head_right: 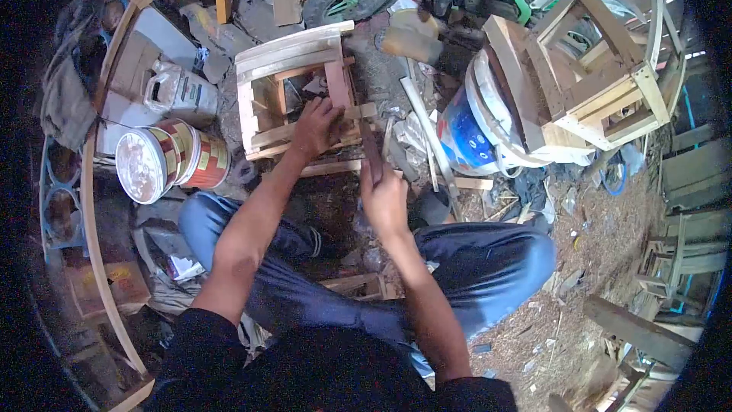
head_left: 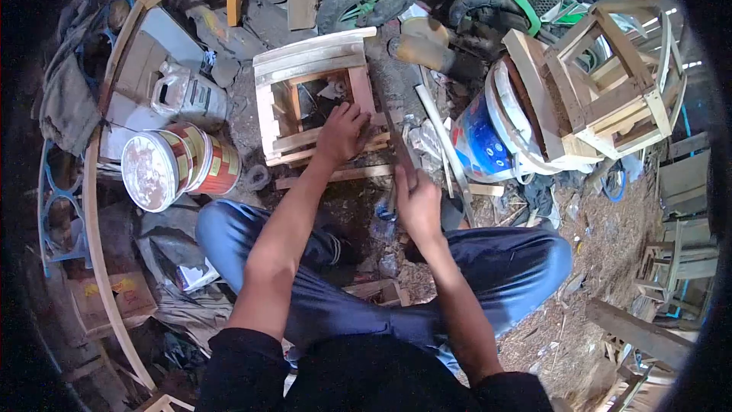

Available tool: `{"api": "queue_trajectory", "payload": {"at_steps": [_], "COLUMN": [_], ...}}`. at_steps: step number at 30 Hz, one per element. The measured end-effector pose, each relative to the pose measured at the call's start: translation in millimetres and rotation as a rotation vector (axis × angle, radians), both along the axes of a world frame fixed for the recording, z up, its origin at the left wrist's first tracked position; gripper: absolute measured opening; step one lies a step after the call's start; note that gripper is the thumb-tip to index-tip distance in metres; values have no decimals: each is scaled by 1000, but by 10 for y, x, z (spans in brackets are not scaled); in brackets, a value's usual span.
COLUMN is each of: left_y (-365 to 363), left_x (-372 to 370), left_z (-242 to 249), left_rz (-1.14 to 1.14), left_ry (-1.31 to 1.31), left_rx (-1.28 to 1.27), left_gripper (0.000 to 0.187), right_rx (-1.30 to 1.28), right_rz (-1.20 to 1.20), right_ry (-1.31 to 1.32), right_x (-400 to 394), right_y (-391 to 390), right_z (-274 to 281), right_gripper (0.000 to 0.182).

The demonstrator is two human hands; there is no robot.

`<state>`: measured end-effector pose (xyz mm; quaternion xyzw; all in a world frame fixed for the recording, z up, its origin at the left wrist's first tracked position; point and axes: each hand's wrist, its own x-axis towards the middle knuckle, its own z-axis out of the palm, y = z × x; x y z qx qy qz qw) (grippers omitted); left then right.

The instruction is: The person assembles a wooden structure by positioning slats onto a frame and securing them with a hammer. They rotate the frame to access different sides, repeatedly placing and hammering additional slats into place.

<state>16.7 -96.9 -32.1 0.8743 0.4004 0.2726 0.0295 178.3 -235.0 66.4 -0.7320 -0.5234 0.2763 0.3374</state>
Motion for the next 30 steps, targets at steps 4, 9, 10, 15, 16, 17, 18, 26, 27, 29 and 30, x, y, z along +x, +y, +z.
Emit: {"api": "queue_trajectory", "payload": {"at_steps": [4,9,10,15,16,17,18,26,27,29,30], "left_y": [39,33,13,29,22,20,12,56,19,-17,1], "left_x": [24,11,10,20,6,4,29,15,20,32,44], "left_z": [-64,-60,-63,-80,-92,-103,-91,-93,-118,-84,-48], "left_rz": [-5,-4,-11,12,24,32,30,10,17,20,26], "left_ry": [-34,-4,-1,-26,-28,-30,-32,-14,-13,10,34], "left_rx": [-3,2,-3,-13,-21,27,76,-5,61,41,42], "left_gripper": [32,30,30,29,29,29,29,34,32,32,31], "right_rx": [81,90,85,66,30,63,96,129,83,13,1], "right_rz": [0,45,38,6,-26,20,56,49,-3,-36,-3], "right_ry": [66,-53,-50,23,50,-5,-59,-12,76,53,-57], "right_x": [138,-14,-4,60,61,52,24,60,31,-50,-66], "right_y": [-458,-50,-89,-586,-641,-571,-408,-677,-652,-468,-190], "right_z": [87,-98,-120,-46,-36,-86,-126,-153,-91,-56,-89], "right_gripper": [27,25,25,26,26,26,26,29,24,26,26]}}
